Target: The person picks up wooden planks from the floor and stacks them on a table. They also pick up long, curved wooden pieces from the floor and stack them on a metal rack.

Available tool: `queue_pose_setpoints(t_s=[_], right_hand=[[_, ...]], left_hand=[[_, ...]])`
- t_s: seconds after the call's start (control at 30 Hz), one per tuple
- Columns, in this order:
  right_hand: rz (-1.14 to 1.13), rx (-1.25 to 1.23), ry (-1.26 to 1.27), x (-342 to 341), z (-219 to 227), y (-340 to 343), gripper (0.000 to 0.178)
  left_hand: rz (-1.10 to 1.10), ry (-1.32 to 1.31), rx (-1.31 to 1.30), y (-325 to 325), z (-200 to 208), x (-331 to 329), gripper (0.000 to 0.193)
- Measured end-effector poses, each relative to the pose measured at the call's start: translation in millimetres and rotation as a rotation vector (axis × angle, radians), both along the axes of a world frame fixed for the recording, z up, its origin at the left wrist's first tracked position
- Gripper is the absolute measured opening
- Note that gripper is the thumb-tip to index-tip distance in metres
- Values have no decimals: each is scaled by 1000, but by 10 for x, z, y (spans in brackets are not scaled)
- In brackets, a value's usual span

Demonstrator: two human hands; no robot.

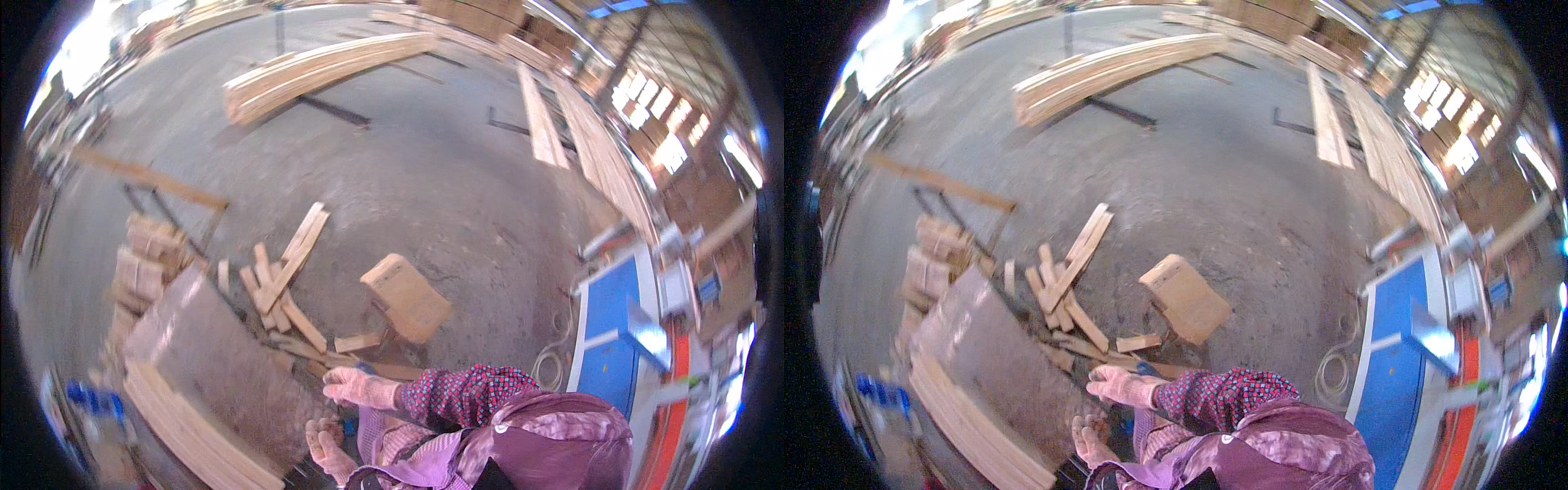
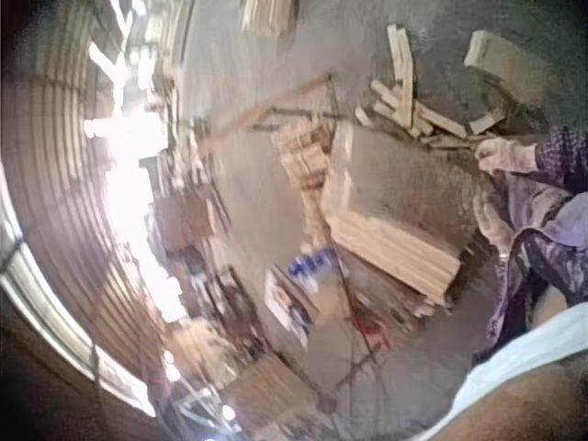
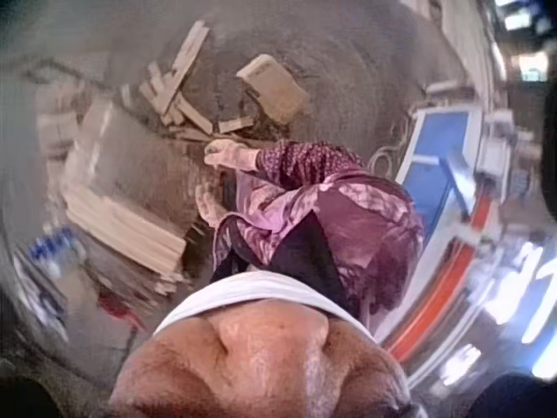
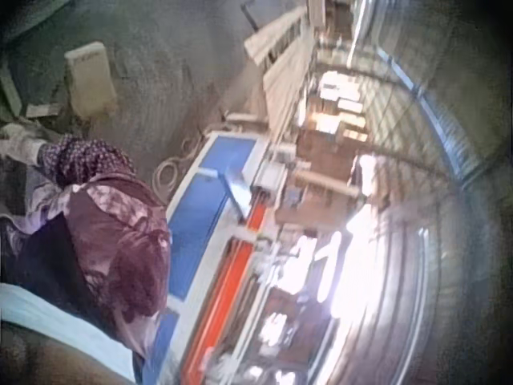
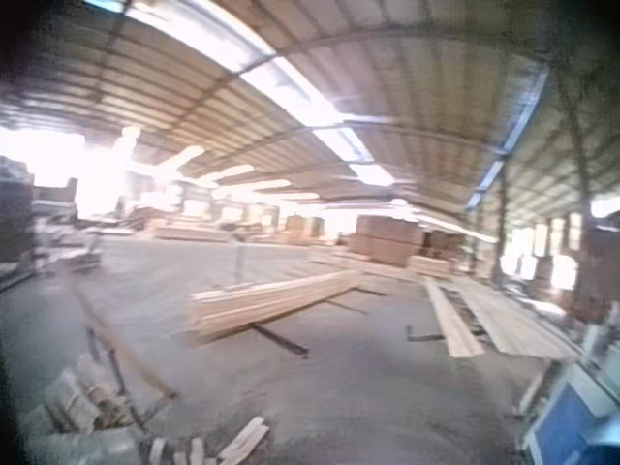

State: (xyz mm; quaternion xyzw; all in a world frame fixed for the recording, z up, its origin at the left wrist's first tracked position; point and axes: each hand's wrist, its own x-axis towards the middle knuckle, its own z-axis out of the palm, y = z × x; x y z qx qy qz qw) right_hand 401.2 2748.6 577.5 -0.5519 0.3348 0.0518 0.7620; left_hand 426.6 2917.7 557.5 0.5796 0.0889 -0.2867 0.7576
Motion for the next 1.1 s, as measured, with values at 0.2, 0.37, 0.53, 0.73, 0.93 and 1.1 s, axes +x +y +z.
queue_pose_setpoints(t_s=[0.2,0.37,0.53,0.73,0.93,1.1], right_hand=[[-114,79,6,-75,2,88,44],[-120,-134,13,-154,-204,-210,50],[-290,-308,61,-546,-205,-791,41],[-372,-257,118,-876,-110,-1313,39],[-242,-333,19,-850,-350,-1227,32],[-427,11,289,-679,-207,-1141,30]], left_hand=[[-677,-1009,1259,-159,-5,1004,75],[-679,-986,1530,-431,-68,1258,73],[-666,-1094,1521,-757,-174,1283,73],[-634,-1142,1455,-742,-108,1421,74],[-592,-901,1511,235,-149,1439,74],[-610,-1032,1541,660,-217,1196,76]])
